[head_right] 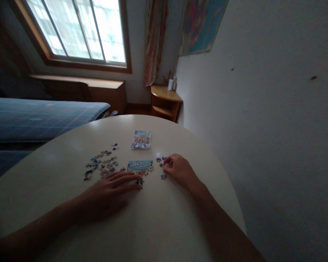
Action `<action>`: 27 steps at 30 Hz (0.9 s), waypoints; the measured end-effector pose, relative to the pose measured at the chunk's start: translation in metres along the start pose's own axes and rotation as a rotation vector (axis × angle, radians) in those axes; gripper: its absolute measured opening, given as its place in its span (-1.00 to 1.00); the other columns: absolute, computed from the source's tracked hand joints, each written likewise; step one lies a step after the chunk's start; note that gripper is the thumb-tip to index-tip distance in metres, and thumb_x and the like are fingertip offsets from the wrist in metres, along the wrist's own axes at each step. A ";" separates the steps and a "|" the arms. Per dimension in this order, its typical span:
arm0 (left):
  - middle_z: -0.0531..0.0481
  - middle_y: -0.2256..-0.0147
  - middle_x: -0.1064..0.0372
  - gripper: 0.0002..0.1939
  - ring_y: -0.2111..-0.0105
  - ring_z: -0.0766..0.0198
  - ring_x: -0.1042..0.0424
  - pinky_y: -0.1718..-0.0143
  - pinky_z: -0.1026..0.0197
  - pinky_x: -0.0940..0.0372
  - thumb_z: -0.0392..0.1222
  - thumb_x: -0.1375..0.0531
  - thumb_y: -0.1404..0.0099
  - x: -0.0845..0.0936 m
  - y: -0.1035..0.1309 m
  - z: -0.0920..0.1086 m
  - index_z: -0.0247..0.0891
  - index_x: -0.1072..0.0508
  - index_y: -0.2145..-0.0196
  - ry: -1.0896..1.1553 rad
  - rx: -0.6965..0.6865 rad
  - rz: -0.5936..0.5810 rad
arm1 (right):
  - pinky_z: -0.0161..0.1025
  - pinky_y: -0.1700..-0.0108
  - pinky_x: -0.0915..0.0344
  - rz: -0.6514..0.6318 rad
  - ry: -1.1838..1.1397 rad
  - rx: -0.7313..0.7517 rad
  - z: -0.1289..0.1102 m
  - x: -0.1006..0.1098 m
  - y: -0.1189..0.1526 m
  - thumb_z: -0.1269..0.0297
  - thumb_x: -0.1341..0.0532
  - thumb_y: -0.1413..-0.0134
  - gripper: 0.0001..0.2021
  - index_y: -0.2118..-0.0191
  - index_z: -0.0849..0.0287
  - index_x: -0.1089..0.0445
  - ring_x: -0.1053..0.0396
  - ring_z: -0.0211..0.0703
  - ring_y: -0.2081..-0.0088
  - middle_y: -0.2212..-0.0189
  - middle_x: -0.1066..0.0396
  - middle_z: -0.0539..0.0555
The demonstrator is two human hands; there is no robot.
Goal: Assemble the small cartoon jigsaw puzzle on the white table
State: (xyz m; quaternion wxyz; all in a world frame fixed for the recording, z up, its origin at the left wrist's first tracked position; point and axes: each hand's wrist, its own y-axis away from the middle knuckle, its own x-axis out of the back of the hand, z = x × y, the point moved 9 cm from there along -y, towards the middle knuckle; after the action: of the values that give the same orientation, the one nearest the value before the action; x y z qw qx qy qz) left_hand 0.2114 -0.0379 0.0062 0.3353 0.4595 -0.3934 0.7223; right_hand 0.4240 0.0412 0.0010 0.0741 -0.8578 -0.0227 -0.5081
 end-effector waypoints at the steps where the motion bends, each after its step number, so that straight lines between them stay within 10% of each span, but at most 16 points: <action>1: -0.05 -0.27 -0.19 -0.47 -0.25 0.04 -0.19 -0.25 -0.09 -0.13 -0.21 -0.15 -0.33 -0.001 -0.001 0.005 -0.06 -0.24 -0.24 0.010 -0.020 -0.028 | -0.23 0.23 -0.25 -0.001 0.000 0.000 -0.001 0.000 0.000 0.39 -0.25 0.04 -0.86 0.31 0.20 -0.52 -0.38 -0.12 0.30 0.32 -0.48 0.12; 27: -0.05 -0.26 -0.21 -0.53 -0.23 0.04 -0.23 -0.24 -0.07 -0.15 -0.22 -0.15 -0.35 -0.004 -0.003 0.010 -0.11 -0.28 -0.21 0.004 -0.029 -0.078 | -0.32 0.34 -0.25 -0.064 -0.301 0.056 -0.013 -0.012 0.003 0.43 -0.20 0.05 -0.83 0.29 0.18 -0.48 -0.36 -0.25 0.42 0.42 -0.49 0.01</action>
State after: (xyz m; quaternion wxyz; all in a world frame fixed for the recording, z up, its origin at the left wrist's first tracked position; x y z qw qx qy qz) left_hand 0.2194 -0.0458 0.0059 0.3706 0.4681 -0.3847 0.7040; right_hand 0.4073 0.0372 -0.0032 0.0776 -0.9206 -0.0753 -0.3753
